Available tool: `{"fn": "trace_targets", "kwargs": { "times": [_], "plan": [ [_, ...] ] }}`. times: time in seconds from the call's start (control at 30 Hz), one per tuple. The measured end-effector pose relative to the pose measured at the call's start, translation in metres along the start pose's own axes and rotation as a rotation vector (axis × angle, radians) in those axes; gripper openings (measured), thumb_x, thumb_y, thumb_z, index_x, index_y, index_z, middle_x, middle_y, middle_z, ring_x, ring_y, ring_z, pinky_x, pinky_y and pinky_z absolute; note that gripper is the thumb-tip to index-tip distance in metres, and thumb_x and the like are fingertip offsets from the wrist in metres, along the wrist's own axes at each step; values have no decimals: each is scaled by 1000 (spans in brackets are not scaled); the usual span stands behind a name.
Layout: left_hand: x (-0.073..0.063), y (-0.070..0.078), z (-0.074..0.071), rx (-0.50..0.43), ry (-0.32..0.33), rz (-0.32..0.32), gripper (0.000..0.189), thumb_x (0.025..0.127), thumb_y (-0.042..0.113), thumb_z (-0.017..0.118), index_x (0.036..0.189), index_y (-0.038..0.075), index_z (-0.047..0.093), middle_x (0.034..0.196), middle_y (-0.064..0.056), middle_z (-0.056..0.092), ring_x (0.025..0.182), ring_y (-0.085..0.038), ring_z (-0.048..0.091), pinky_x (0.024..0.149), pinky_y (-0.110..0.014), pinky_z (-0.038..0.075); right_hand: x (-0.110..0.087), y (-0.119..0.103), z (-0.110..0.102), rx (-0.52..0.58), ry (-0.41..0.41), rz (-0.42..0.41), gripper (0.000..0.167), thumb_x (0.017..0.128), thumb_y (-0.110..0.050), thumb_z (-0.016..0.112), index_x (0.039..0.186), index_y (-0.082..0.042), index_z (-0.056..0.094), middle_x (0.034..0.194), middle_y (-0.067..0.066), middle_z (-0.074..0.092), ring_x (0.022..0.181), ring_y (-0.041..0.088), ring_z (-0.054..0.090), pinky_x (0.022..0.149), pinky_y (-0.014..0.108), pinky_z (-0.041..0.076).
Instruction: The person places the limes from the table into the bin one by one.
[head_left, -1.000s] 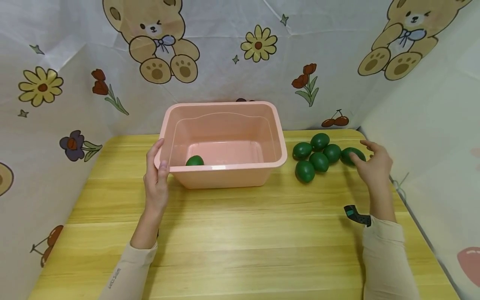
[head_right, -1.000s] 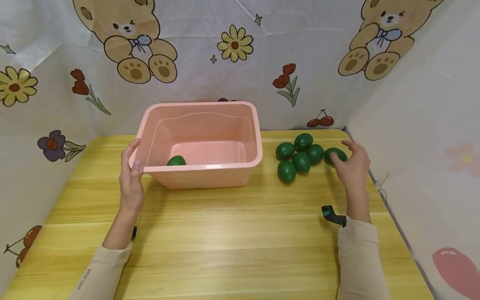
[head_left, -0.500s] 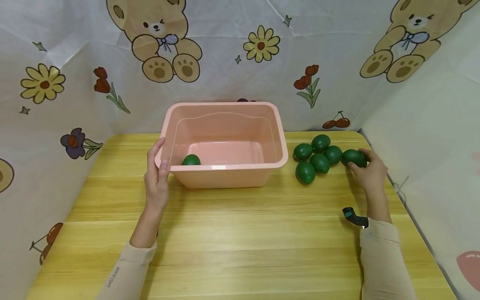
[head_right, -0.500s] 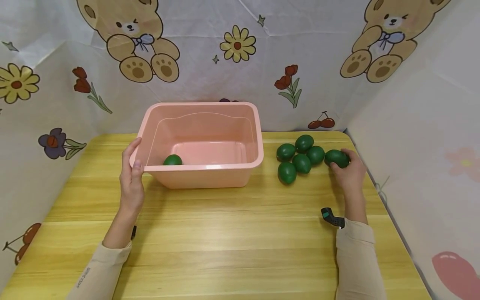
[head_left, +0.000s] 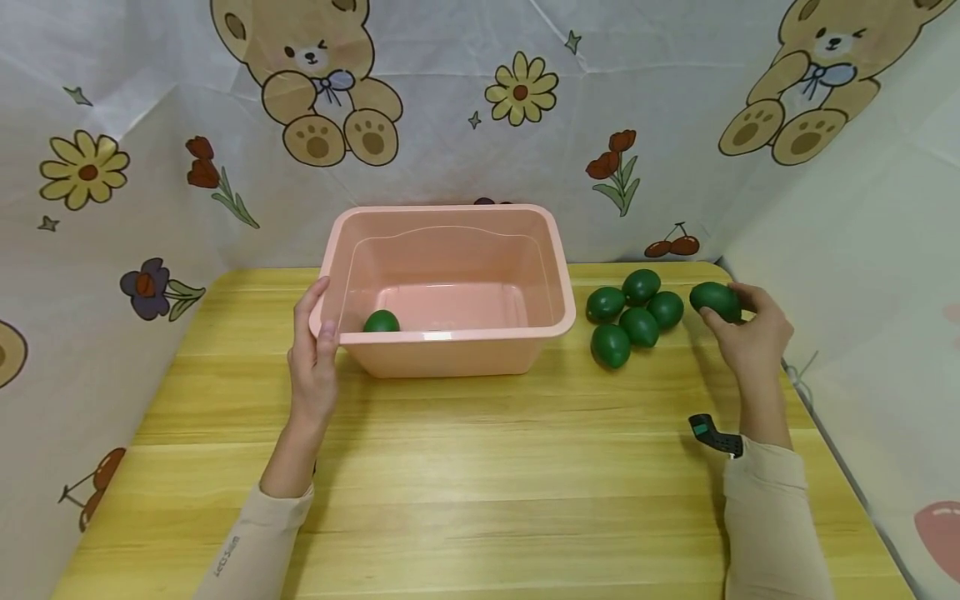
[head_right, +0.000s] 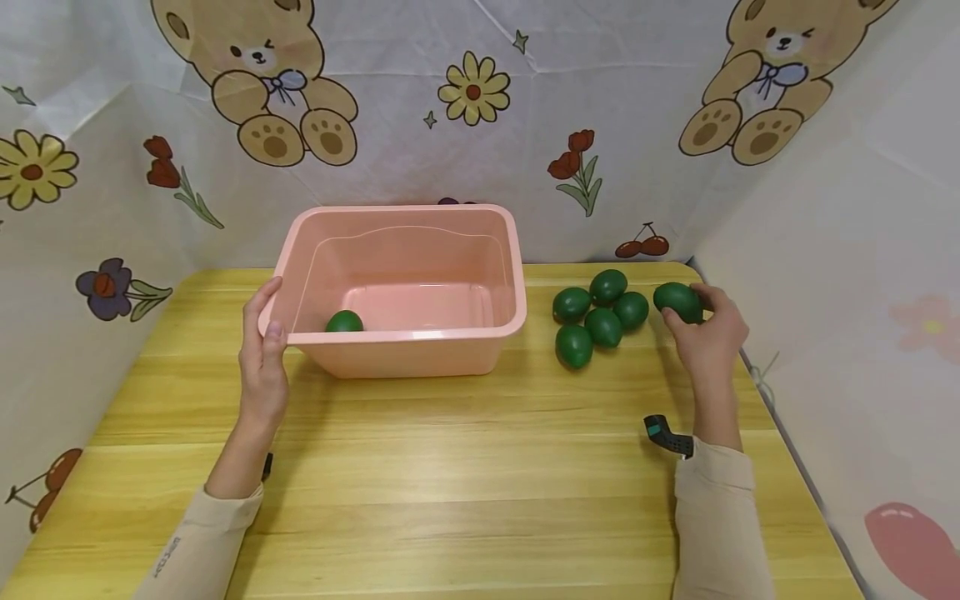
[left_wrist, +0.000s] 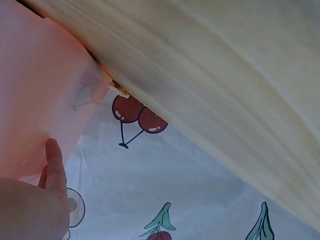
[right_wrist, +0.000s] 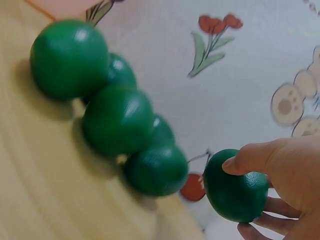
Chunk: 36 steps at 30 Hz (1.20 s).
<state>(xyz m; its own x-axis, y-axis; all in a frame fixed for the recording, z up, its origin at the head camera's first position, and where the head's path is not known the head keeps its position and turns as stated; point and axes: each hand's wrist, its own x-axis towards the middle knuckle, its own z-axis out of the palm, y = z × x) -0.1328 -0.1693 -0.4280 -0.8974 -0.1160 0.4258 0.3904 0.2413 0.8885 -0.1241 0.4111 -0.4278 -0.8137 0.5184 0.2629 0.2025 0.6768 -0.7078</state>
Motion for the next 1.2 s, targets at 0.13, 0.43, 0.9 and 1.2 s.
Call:
{"fn": "trace_targets", "kwargs": {
  "times": [0.13,0.43,0.9,1.2],
  "plan": [
    [0,0,0,4,2,1,53,107,31,44,160,33,43,160,5,50,139,-28,55,110,-46,49,-4,-17,-7,9,24,-27,58,94,-31,77,147,-12,62,140,13,65,123,22,55,81,11,39],
    [1,0,-2,17,9,8,52,107,30,44,159,32,44,160,5,51,138,-28,56,105,-29,49,-15,-59,-12,70,19,-76,58,90,-36,82,143,-19,66,136,7,67,114,0,54,83,12,44],
    [-2,1,1,14,6,0,52,108,29,43,159,33,43,161,5,49,141,-27,54,108,-31,47,-55,-152,-4,189,-62,-394,52,87,-18,86,136,-13,71,126,9,71,110,6,60,85,9,46],
    [-1,-1,0,16,8,5,52,107,30,43,159,33,43,160,6,50,139,-28,55,109,-45,49,-75,-194,17,196,-136,-550,55,85,-20,89,136,-10,70,128,8,71,108,25,69,85,12,48]
  ]
}}
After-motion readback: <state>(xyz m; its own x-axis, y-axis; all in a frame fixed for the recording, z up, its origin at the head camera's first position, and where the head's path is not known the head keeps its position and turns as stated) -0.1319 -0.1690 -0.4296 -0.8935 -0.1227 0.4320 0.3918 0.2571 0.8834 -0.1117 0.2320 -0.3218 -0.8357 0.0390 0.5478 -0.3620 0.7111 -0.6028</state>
